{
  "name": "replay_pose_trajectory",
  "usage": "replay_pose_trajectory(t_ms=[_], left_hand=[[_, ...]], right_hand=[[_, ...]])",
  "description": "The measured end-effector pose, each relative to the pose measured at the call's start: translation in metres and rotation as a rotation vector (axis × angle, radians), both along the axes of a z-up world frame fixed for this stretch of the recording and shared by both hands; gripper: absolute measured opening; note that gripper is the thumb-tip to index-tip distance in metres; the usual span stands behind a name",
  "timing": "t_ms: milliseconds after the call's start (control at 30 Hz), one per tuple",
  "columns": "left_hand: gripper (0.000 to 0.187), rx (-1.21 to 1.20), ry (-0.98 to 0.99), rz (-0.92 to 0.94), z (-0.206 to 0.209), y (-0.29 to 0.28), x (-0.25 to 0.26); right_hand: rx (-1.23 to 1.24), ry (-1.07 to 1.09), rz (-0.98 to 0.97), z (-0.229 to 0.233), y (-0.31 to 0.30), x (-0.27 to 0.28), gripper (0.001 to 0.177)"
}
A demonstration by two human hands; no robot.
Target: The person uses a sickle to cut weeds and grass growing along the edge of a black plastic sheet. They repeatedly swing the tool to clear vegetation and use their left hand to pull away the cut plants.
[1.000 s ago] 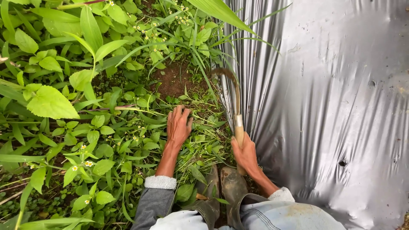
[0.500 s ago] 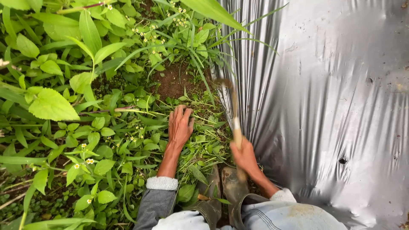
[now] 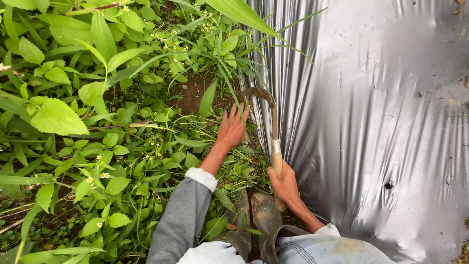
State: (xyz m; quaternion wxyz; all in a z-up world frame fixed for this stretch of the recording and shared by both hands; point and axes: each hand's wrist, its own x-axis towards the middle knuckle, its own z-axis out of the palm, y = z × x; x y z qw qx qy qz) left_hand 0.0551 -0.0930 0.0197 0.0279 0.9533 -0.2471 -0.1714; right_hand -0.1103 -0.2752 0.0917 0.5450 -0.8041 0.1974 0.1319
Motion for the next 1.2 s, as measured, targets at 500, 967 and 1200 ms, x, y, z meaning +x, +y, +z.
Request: replay_pose_trajectory(t_ms=[500,967,1200], left_hand=[[0.03,-0.056,-0.385,0.463,-0.037,0.079,-0.019],[0.066,-0.17,0.124,0.378,-0.022,0.064,0.007],[0.044,-0.035,0.155,0.447,-0.053,0.077,-0.003]], right_hand=[[0.592,0.252,-0.03,-0.005,0.033,0.06,0.012],[0.291,0.181,-0.058,0.014,0.013,0.048,0.021],[0.417,0.123,-0.086,0.02,0.048,0.084,0.031]])
